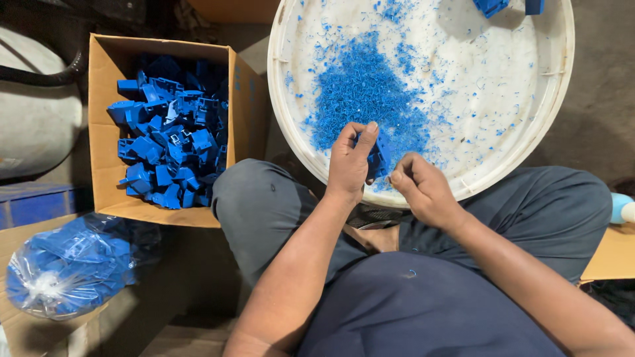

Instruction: The person uses a small tool to scrape and trim excess plastic material from blue plastic components over a white bucket, handling several pieces one at a time.

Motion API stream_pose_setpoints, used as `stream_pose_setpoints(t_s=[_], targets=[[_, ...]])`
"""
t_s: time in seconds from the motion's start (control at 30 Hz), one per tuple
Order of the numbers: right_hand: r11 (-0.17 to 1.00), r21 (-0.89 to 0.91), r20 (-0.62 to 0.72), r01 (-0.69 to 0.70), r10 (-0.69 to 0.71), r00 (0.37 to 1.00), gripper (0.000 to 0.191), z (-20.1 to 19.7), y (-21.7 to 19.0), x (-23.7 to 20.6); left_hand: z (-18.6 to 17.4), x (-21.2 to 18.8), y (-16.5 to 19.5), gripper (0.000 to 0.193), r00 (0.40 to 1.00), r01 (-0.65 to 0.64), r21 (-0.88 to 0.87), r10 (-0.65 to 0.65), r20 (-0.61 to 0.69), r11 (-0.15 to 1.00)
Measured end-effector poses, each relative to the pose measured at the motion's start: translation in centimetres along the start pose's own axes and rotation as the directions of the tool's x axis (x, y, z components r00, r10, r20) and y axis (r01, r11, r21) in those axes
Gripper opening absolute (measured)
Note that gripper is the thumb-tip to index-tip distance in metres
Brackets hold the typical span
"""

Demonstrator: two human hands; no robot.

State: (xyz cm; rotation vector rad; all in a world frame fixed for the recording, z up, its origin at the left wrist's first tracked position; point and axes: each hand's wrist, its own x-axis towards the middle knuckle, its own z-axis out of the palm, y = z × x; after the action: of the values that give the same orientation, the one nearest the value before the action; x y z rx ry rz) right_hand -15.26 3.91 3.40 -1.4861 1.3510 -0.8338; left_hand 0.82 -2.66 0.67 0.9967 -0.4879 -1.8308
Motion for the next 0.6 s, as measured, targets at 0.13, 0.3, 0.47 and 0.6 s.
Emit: stream_pose_setpoints(t_s=[0.13, 0.3, 0.47, 0.6], targets=[[0.983, -0.149, -0.070, -0.110, 0.101, 0.992, 0.033, -0.3, -1.3, 0.1, 0.2, -0.2, 0.7, 0.032, 0.998, 0.015, 0.079, -0.011, -0.054, 0.997], [0.843, -0.527, -0.125, 0.108, -0.203, 0.971, 0.044, -0.2, -2.9, 1.1, 0.2, -0.1, 0.7, 0.033, 0.996, 0.021, 0.130, -0.009, -0.090, 0.991], [0.778, -0.607, -0.074, 0.164, -0.260, 0.963, 0.043, -0.3, -3.8, 1.2, -0.4, 0.3, -0.3, 0.032, 0.993, 0.022, 0.152, -0.004, -0.118, 0.988], [0.685, -0.685, -0.006, 0.248, -0.346, 0.938, 0.046, -0.6, -3.8, 1.4, -0.6, 0.5, -1.1, 0.032, 0.994, -0.026, 0.172, 0.043, -0.097, 0.985]])
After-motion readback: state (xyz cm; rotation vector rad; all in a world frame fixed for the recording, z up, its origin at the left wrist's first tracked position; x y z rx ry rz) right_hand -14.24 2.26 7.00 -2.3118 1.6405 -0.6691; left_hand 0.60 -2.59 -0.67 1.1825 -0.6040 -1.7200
